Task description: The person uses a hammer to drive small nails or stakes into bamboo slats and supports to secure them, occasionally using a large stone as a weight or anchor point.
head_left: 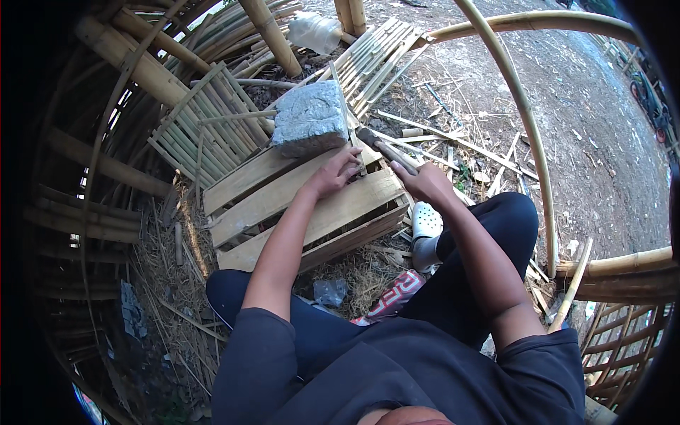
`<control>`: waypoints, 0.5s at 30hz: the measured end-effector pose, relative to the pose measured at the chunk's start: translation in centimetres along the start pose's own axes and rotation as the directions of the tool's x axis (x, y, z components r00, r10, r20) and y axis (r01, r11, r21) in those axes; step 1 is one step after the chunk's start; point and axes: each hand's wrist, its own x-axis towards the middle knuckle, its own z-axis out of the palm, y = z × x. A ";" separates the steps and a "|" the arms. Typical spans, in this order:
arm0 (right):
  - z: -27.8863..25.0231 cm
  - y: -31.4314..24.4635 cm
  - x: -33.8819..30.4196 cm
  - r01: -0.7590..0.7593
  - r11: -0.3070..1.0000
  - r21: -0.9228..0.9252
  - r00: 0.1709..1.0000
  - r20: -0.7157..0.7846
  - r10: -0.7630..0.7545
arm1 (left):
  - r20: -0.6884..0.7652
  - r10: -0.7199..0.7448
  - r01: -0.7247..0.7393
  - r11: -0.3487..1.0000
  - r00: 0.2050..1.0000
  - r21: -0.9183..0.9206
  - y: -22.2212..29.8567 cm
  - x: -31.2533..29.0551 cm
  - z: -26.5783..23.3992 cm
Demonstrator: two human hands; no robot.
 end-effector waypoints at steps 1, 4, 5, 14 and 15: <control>-0.7 -0.7 -0.7 0.061 0.997 -0.036 0.998 0.003 -0.061 | -0.015 0.022 -0.023 0.998 1.000 -0.055 -0.7 -0.1 -0.5; -2.4 -1.4 -1.5 0.146 0.981 -0.128 0.989 0.009 -0.146 | 0.018 -0.080 0.082 0.980 0.997 -0.183 -1.7 0.2 -1.0; -2.7 -1.1 -1.2 0.237 0.952 -0.193 0.971 0.032 -0.236 | 0.075 -0.198 0.211 0.946 0.977 -0.244 -1.8 0.4 -1.0; 0.4 0.3 1.0 0.714 0.559 -0.421 0.675 0.204 -0.709 | -0.002 0.013 -0.013 0.972 1.000 -0.234 -2.4 0.7 -1.1; 1.2 0.3 1.5 0.723 0.540 -0.431 0.666 0.224 -0.712 | -0.005 0.020 -0.020 0.973 1.000 -0.230 -2.2 0.7 -1.0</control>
